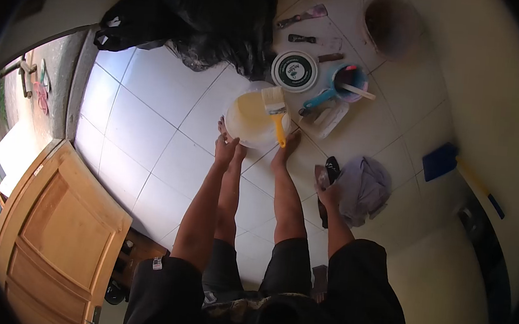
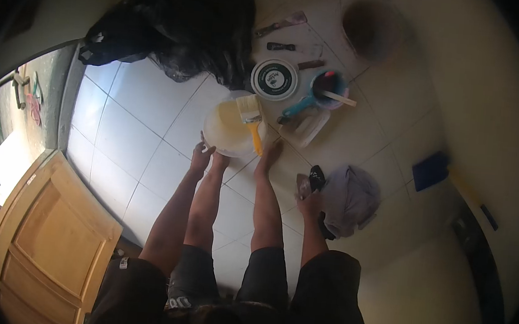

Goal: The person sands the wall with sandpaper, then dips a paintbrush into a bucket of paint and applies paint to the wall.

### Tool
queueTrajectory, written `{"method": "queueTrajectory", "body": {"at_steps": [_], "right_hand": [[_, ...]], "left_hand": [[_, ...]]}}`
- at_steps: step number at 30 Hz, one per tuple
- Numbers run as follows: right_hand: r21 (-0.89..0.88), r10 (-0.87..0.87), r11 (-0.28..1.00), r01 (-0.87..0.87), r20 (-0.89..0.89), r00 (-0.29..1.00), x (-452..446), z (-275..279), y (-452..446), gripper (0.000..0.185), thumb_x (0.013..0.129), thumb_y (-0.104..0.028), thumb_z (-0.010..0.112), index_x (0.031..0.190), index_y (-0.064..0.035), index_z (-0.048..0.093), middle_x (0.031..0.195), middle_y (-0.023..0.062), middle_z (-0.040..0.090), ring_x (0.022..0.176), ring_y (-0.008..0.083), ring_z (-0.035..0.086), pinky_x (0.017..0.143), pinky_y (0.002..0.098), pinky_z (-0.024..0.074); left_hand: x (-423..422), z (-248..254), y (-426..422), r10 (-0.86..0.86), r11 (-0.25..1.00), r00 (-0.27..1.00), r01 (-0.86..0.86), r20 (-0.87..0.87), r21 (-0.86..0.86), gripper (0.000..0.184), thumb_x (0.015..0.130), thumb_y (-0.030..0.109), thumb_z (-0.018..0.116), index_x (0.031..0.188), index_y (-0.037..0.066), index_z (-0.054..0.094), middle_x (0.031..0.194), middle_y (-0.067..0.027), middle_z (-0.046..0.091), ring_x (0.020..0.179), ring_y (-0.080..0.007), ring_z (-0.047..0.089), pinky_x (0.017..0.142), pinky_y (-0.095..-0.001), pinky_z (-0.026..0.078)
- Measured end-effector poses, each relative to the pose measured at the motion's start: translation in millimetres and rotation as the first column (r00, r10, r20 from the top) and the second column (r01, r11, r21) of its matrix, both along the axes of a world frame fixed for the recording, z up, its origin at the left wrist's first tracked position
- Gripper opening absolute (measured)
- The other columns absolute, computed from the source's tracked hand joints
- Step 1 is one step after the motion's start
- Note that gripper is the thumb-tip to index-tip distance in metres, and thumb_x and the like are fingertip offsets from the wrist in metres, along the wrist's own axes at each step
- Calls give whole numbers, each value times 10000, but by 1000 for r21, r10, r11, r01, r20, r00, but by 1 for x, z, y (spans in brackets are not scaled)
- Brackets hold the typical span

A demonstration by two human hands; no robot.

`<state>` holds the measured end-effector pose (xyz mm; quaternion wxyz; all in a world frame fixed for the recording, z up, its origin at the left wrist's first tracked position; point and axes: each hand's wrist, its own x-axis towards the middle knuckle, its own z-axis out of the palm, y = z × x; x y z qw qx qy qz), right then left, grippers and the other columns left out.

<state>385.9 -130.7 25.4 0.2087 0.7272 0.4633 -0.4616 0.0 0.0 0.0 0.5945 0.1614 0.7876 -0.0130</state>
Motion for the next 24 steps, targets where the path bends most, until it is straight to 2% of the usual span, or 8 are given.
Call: {"method": "queueTrajectory", "body": {"at_steps": [2, 6, 10, 14, 17, 18, 21, 24], "right_hand": [[131, -234, 965, 229, 27, 972, -26, -23, 52, 738, 760, -454, 694, 1251, 17, 407, 1230, 221, 489, 1146, 297, 491, 957, 379, 373], [19, -592, 767, 641, -363, 720, -107, -68, 128, 729, 734, -429, 720, 1211, 38, 426, 1117, 252, 566, 1083, 335, 550, 906, 388, 429], [115, -535, 816, 566, -218, 816, -142, -115, 131, 708, 733, -413, 713, 1210, 34, 439, 1076, 247, 594, 1057, 383, 559, 891, 397, 439], [221, -541, 791, 571, -184, 821, -139, -104, 146, 539, 744, -348, 715, 1083, 34, 544, 856, 222, 640, 859, 356, 636, 761, 400, 481], [225, -487, 806, 548, -275, 829, -122, -71, 163, 383, 769, -292, 700, 976, 16, 605, 753, 166, 646, 707, 302, 646, 639, 354, 485], [287, -478, 748, 598, -392, 786, -119, -44, 191, 287, 791, -260, 684, 855, 16, 638, 660, 124, 630, 594, 257, 625, 550, 325, 459], [330, -399, 793, 512, -355, 845, -102, 39, 206, 243, 804, -237, 687, 803, 3, 650, 590, 58, 600, 543, 73, 560, 505, 263, 436], [473, -121, 844, 251, -289, 950, -82, 126, 208, 246, 799, -247, 691, 823, -4, 659, 642, 98, 627, 559, 168, 607, 518, 296, 455]], "left_hand": [[5, 43, 20, 213, 965, 967, -231, 142, 121, 546, 834, 180, 621, 1288, 5, 373, 1268, -145, 457, 1184, -238, 432, 994, -369, 342], [0, -77, 55, 356, 883, 917, -393, 178, 256, 404, 793, 70, 587, 1158, -55, 466, 1092, -135, 555, 985, -219, 554, 883, -331, 438], [-31, -101, 50, 228, 954, 912, -279, 341, 107, 365, 801, 63, 617, 1131, 52, 459, 1091, -97, 499, 977, -200, 557, 816, -353, 490], [-21, -94, 59, -363, 890, 932, 348, -5, 295, 456, 766, 58, 620, 1185, -9, 454, 1188, -147, 495, 1031, -236, 572, 888, -332, 464], [-3, -88, 52, -68, 944, 976, -4, 205, 331, 618, 756, 45, 594, 1325, -33, 363, 1306, -168, 438, 1126, -265, 533, 922, -345, 442], [5, -73, 72, -271, 893, 962, 238, 35, 381, 734, 754, 31, 573, 1406, -25, 241, 1367, -179, 383, 1175, -269, 497, 953, -343, 418], [-2, -48, 40, -97, 909, 993, 59, 70, 413, 504, 788, 35, 582, 1250, -14, 386, 1149, -168, 512, 987, -237, 580, 783, -319, 529], [-9, 22, 37, 50, 922, 986, -107, 160, 372, 240, 826, 53, 599, 1000, 11, 440, 988, -125, 550, 867, -204, 595, 699, -313, 564]]}}
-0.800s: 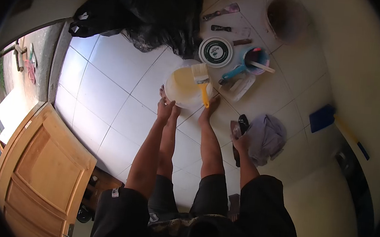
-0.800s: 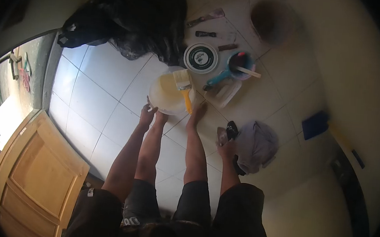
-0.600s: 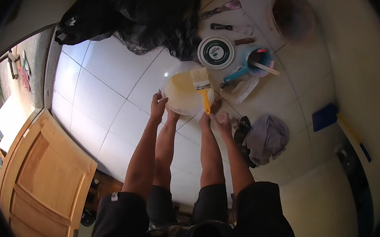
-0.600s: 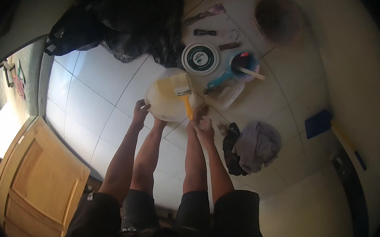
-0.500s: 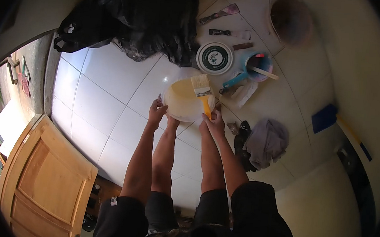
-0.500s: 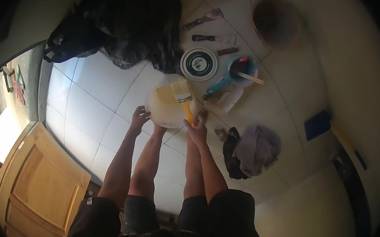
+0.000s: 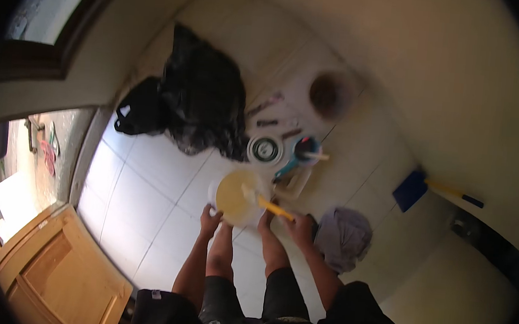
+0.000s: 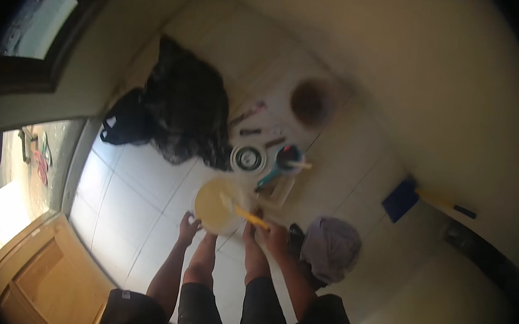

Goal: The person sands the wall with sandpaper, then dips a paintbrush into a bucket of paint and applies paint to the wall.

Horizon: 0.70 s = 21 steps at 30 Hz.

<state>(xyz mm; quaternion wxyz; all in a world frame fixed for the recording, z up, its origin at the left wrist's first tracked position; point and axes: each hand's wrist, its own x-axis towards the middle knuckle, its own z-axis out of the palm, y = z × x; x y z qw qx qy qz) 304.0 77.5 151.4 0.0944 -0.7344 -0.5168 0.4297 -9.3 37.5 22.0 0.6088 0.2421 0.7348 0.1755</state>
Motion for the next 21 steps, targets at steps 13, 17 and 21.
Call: {"method": "queueTrajectory", "body": {"at_steps": [13, 17, 21], "right_hand": [[447, 422, 846, -290, -231, 876, -60, 273, 115, 247, 837, -234, 627, 1013, -63, 603, 790, 161, 636, 729, 336, 627, 648, 406, 482], [401, 460, 843, -360, -189, 867, -98, 302, 164, 253, 843, -245, 610, 1005, -52, 592, 781, 188, 632, 741, 351, 626, 663, 416, 475], [421, 453, 833, -359, -146, 880, -130, 324, 209, 240, 849, -236, 599, 981, -35, 593, 779, 191, 629, 747, 356, 622, 689, 425, 468]], "left_hand": [[3, 383, 96, 211, 974, 934, -225, 287, 15, 240, 775, 52, 665, 924, 54, 477, 862, -97, 581, 766, -198, 613, 669, -282, 545], [-11, 448, 153, 96, 987, 911, -140, 401, 81, 266, 782, 52, 651, 986, 20, 482, 903, -119, 586, 795, -204, 611, 710, -281, 531], [-26, 482, 202, -84, 967, 912, -22, 401, 252, 365, 772, 93, 678, 1057, 2, 469, 953, -131, 573, 821, -209, 597, 738, -304, 524]]}}
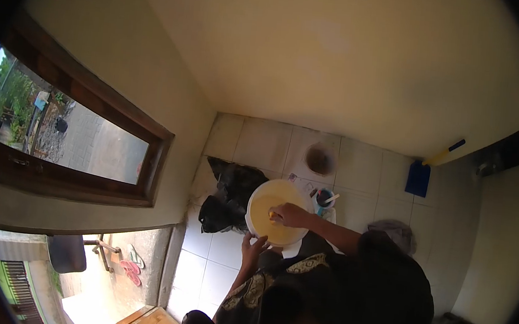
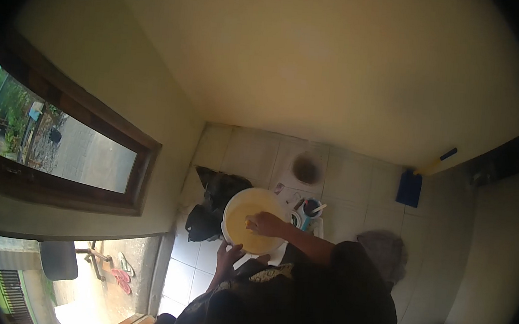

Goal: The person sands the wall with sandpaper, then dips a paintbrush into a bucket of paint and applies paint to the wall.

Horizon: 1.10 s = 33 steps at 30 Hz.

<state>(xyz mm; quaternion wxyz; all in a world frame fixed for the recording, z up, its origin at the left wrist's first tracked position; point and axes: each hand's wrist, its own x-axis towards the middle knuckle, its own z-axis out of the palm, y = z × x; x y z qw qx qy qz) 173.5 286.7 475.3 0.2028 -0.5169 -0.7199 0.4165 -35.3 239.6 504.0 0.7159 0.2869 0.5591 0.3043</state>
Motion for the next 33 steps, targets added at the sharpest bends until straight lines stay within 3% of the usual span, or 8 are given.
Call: {"method": "queueTrajectory", "body": {"at_steps": [1, 10, 17, 23, 26, 28, 30, 33], "right_hand": [[31, -17, 999, 18, -13, 1000, -6, 3, 10, 238, 851, -236, 596, 973, -31, 594, 776, 191, 628, 748, 356, 621, 694, 428, 466], [222, -292, 929, 295, -47, 955, 5, 88, 104, 313, 905, -334, 501, 949, -37, 589, 717, 224, 599, 696, 375, 608, 615, 432, 467], [-310, -427, 891, 333, -320, 845, 57, 57, 196, 403, 920, -378, 492, 937, 8, 603, 645, 56, 579, 585, 127, 563, 565, 301, 455], [-580, -567, 740, 340, -267, 779, 114, 27, 308, 442, 915, -482, 468, 984, -78, 635, 681, 42, 583, 600, 122, 545, 596, 262, 457], [-220, -480, 864, 452, -89, 873, 140, 32, 334, 457, 899, -503, 453, 904, -94, 657, 659, 76, 578, 642, 251, 586, 644, 353, 472], [77, -617, 782, 618, -41, 786, 151, 31, 339, 412, 885, -460, 495, 886, -83, 661, 797, 100, 585, 740, 279, 578, 703, 378, 466], [371, -737, 617, 694, -38, 675, 156, 29, 342, 367, 871, -416, 538, 868, -72, 664, 935, 124, 591, 838, 307, 570, 762, 403, 460], [426, -815, 477, 768, -112, 569, 178, 41, 350, 319, 867, -366, 560, 902, -63, 655, 1045, 140, 555, 925, 301, 548, 794, 401, 449]], "left_hand": [[-3, 12, 11, -50, 992, 999, 50, -10, 112, 381, 773, 93, 674, 1084, -1, 476, 964, -117, 570, 832, -205, 595, 755, -315, 522], [-11, 21, 136, -50, 997, 998, 51, -24, 52, 342, 765, 62, 677, 1067, 15, 523, 899, -60, 599, 715, -130, 597, 613, -230, 485], [19, 19, 250, -83, 993, 996, 79, 38, 86, 326, 768, 69, 664, 1051, 1, 518, 902, -60, 612, 724, -130, 605, 615, -221, 483], [61, -26, 372, -363, 923, 920, 377, -151, 76, 306, 783, 45, 638, 1068, 16, 532, 904, -61, 580, 771, -135, 597, 636, -238, 493], [93, -7, 416, -473, 881, 871, 467, -135, -73, 352, 798, 49, 619, 1130, 2, 515, 1011, -87, 536, 883, -164, 584, 733, -268, 510], [100, -20, 443, -597, 794, 786, 607, -159, 21, 364, 800, 45, 599, 1148, 18, 494, 1014, -81, 541, 883, -166, 579, 722, -265, 508], [127, -3, 461, -508, 860, 858, 501, -73, -103, 378, 806, 46, 577, 1169, 31, 472, 1030, -81, 544, 883, -173, 581, 715, -266, 507], [165, 7, 492, -495, 862, 869, 489, -15, -131, 375, 813, 48, 552, 1176, 38, 458, 1041, -87, 551, 885, -182, 586, 720, -272, 506]]}}
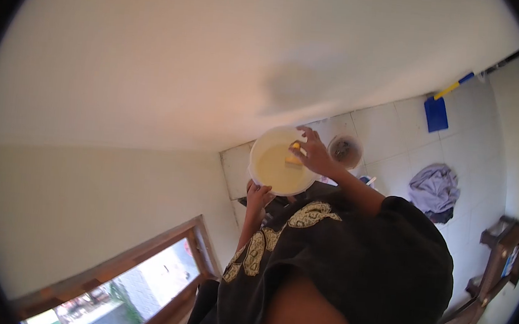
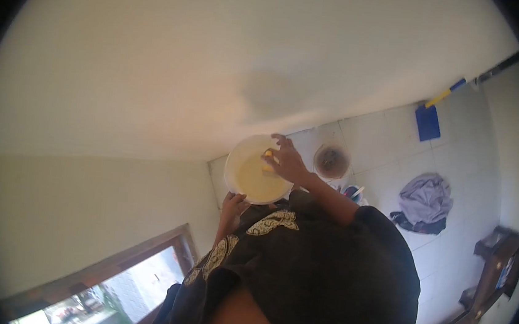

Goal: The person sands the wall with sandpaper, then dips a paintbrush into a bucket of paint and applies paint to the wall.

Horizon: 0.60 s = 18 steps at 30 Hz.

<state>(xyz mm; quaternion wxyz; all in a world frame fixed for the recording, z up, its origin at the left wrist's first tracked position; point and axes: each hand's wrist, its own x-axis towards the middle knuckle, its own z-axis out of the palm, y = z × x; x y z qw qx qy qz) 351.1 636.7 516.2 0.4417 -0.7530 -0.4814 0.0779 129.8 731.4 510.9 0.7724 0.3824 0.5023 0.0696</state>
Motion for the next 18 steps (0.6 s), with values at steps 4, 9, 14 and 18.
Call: {"method": "queueTrajectory", "body": {"at_steps": [4, 9, 14, 18], "right_hand": [[-65, -140, 990, 129, -224, 964, 16, 15, 9, 306, 879, -341, 553, 935, -51, 636, 925, 129, 578, 828, 293, 578, 726, 389, 464], [-119, -392, 920, 373, -246, 887, 11, 15, 11, 315, 877, -333, 562, 924, -30, 634, 832, 133, 591, 703, 286, 596, 648, 389, 470], [-73, -564, 817, 572, -308, 766, -26, 25, 6, 277, 856, -279, 604, 889, -6, 642, 842, 143, 602, 656, 278, 604, 624, 371, 478], [-4, -787, 525, 851, -383, 484, -80, 1, 14, 223, 874, -204, 595, 901, 14, 635, 796, 114, 583, 597, 190, 590, 565, 301, 479]], "left_hand": [[32, 12, 28, 5, 1000, 999, -5, 41, 3, 253, 791, 48, 587, 1037, 27, 532, 923, -77, 607, 733, -167, 624, 630, -276, 536], [44, -11, 83, -283, 959, 958, 282, 54, 13, 250, 793, 62, 587, 1028, 39, 505, 927, -70, 603, 768, -170, 630, 652, -270, 533], [70, -4, 130, -530, 848, 848, 530, 5, -10, 306, 801, 67, 581, 1089, 47, 480, 960, -64, 607, 783, -165, 632, 712, -280, 539], [68, -4, 164, -679, 734, 734, 679, -9, 6, 297, 799, 66, 579, 1076, 42, 475, 959, -72, 608, 787, -173, 633, 742, -291, 541]]}}
